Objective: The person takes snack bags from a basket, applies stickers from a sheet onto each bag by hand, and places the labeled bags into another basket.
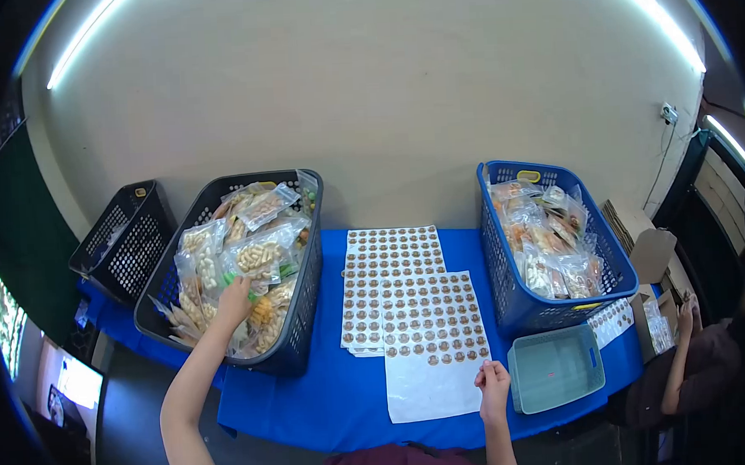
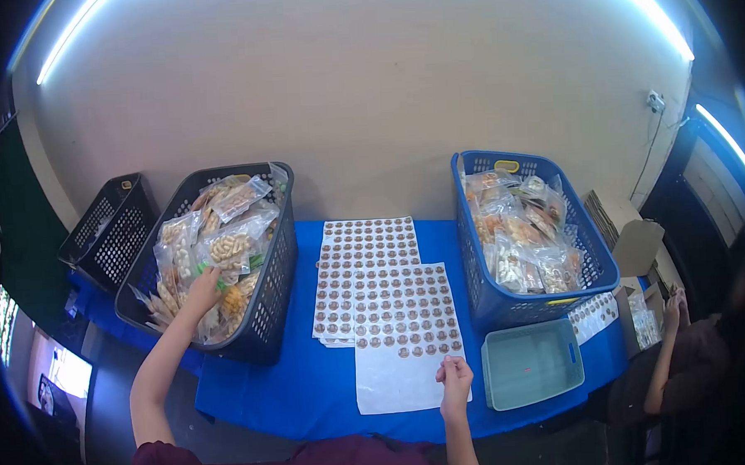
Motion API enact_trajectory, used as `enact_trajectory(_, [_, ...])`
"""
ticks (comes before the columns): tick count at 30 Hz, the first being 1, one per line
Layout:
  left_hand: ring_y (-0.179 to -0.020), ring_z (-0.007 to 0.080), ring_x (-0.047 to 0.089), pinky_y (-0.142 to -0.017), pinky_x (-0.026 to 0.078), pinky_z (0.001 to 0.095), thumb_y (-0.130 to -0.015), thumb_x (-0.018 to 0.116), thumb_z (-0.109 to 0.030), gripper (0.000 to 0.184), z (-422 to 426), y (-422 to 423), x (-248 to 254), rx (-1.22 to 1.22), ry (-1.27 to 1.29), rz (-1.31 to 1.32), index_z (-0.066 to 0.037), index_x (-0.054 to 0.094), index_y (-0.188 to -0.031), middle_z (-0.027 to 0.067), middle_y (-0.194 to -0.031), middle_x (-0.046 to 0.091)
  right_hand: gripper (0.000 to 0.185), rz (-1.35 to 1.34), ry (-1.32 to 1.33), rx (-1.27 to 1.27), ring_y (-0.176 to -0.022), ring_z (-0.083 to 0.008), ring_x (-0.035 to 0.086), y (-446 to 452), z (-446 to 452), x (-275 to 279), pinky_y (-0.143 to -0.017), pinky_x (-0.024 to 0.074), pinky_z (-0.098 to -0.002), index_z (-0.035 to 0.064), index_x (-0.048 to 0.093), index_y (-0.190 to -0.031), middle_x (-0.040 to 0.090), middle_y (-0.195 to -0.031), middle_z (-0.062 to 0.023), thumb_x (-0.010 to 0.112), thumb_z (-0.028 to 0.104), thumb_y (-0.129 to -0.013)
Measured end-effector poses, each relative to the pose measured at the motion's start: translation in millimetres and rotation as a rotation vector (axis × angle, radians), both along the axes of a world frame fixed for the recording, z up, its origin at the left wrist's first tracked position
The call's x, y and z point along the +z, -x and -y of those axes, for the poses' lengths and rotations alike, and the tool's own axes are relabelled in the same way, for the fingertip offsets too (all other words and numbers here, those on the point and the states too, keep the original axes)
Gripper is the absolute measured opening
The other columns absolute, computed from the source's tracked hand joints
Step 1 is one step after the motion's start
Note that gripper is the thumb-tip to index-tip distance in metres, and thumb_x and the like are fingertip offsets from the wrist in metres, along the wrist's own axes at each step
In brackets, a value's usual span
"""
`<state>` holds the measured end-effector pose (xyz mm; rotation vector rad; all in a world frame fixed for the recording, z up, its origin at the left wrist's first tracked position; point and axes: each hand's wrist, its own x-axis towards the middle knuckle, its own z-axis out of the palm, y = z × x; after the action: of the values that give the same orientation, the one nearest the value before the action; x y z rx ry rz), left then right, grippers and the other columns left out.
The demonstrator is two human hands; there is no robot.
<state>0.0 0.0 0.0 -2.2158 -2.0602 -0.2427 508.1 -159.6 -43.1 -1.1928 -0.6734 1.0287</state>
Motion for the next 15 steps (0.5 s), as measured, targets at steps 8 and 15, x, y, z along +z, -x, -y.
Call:
enact_trajectory(8, [-0.083, 0.0304, 0.054, -0.064, 0.048, 0.0361, -0.062, 0.062, -0.002, 0.034, 8.2, -19.4, 15.8, -0.071, -0.005, -0.239, -0.008, 0.052, -0.095, 0.008, -0.102, 0.048, 0.017, -0.024, -0.028, -0.002, -0.05, -0.0072, 0.042, -11.0, 5.3, -6.0, -0.048, 0.0336, -0.0196, 0.0043, 0.048, -0.071, 0.045, -0.055, -0.0007, 0.048, 0.013, -0.086])
enact_trajectory(15, [-0.079, 0.0173, 0.051, -0.063, 0.044, 0.0271, -0.072, 0.063, -0.003, 0.022, 51.7, -75.4, 112.7, -0.03, -0.599, 0.686, -0.003, 0.047, -0.087, 0.0058, -0.088, 0.049, 0.018, -0.006, 0.008, -0.101, -0.05, -0.0061, 0.043, -38.8, 12.6, -21.2, -0.048, 0.0331, -0.0182, 0.0051, 0.049, -0.071, 0.046, -0.055, 0.0002, 0.049, 0.015, -0.086])
